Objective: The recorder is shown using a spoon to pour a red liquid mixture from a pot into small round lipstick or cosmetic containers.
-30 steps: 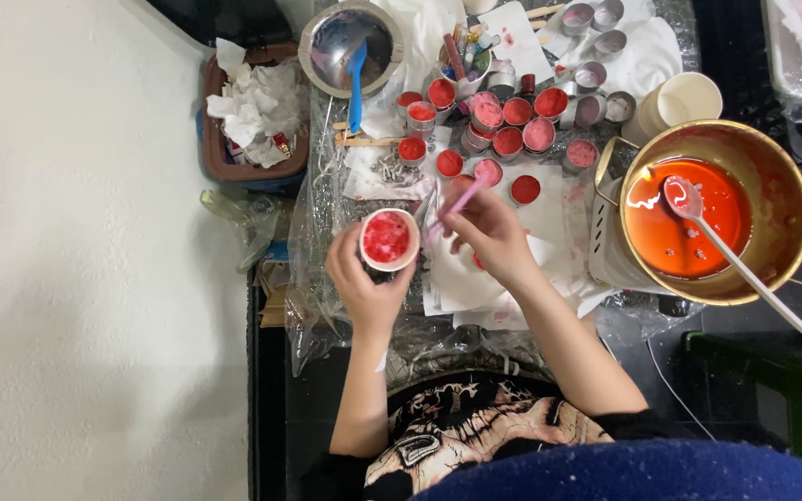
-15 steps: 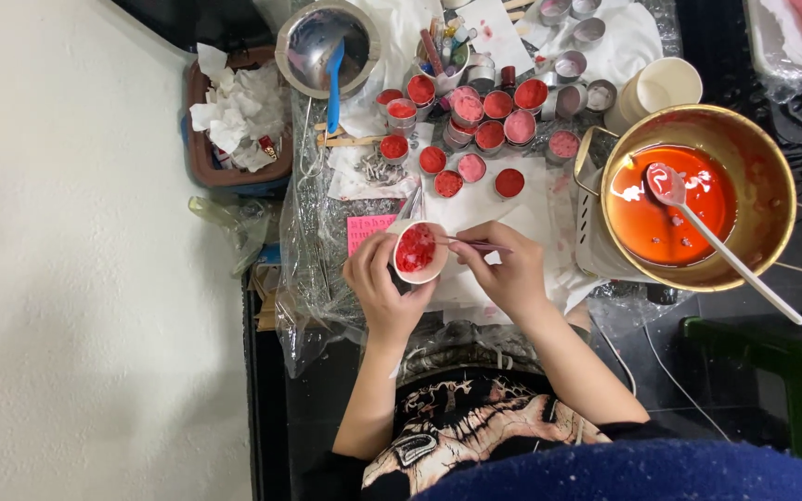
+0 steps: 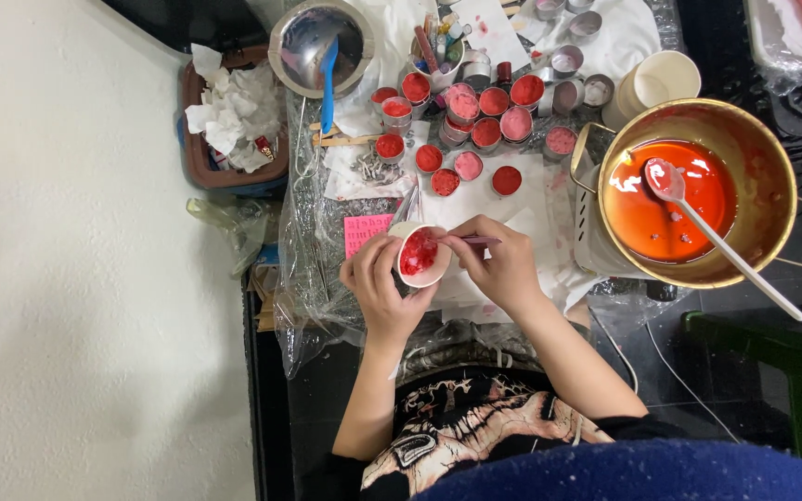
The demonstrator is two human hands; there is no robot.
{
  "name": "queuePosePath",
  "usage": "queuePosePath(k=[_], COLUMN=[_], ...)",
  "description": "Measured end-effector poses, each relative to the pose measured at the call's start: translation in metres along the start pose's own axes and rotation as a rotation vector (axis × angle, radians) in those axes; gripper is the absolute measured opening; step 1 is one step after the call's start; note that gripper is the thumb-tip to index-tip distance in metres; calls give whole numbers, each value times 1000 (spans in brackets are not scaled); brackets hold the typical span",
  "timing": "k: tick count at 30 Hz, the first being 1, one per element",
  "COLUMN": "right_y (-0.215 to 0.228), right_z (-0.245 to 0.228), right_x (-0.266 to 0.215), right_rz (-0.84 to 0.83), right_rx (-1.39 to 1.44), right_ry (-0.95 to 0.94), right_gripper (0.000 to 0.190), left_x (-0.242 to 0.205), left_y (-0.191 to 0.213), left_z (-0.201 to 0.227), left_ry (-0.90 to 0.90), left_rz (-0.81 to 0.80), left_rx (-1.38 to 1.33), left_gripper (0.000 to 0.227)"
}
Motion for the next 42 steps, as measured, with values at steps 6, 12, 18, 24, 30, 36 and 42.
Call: queuePosePath(k=[6, 12, 18, 24, 30, 36, 42], right_y=[3, 2, -2, 3, 10, 20, 22], right_z=[8, 18, 36, 53, 68, 61, 60], right_x=[-3, -2, -2, -5, -16, -22, -28], right_rz=[-13, -65, -108, -62, 98, 118, 109], right_rx=[121, 329, 582, 564, 245, 318, 426], right_ry=[-52, -173, -312, -333, -291, -437, -438], right_gripper=[11, 14, 15, 15, 15, 16, 15], left_x=[-2, 0, -9, -20, -23, -30, -15], left_y=[2, 4, 2, 4, 3, -12, -16], left_z=[-2, -8, -23, -65, -72, -28, 27], left_ry=[13, 62, 92, 311, 445, 94, -176], left_rz=[-20, -26, -75, -83, -126, -118, -393], left_rx=[-14, 3, 18, 121, 58, 243, -289], left_gripper=[78, 82, 87, 91, 92, 63, 11])
Point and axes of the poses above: each hand's wrist, its own x-axis towards the middle knuckle, its own y-axis out of the back of the hand, z = x × y, the point moved 1 cm from there along x, towards the middle knuckle, and after that the axes turned 12 degrees about -y, right-handed, at the moved point
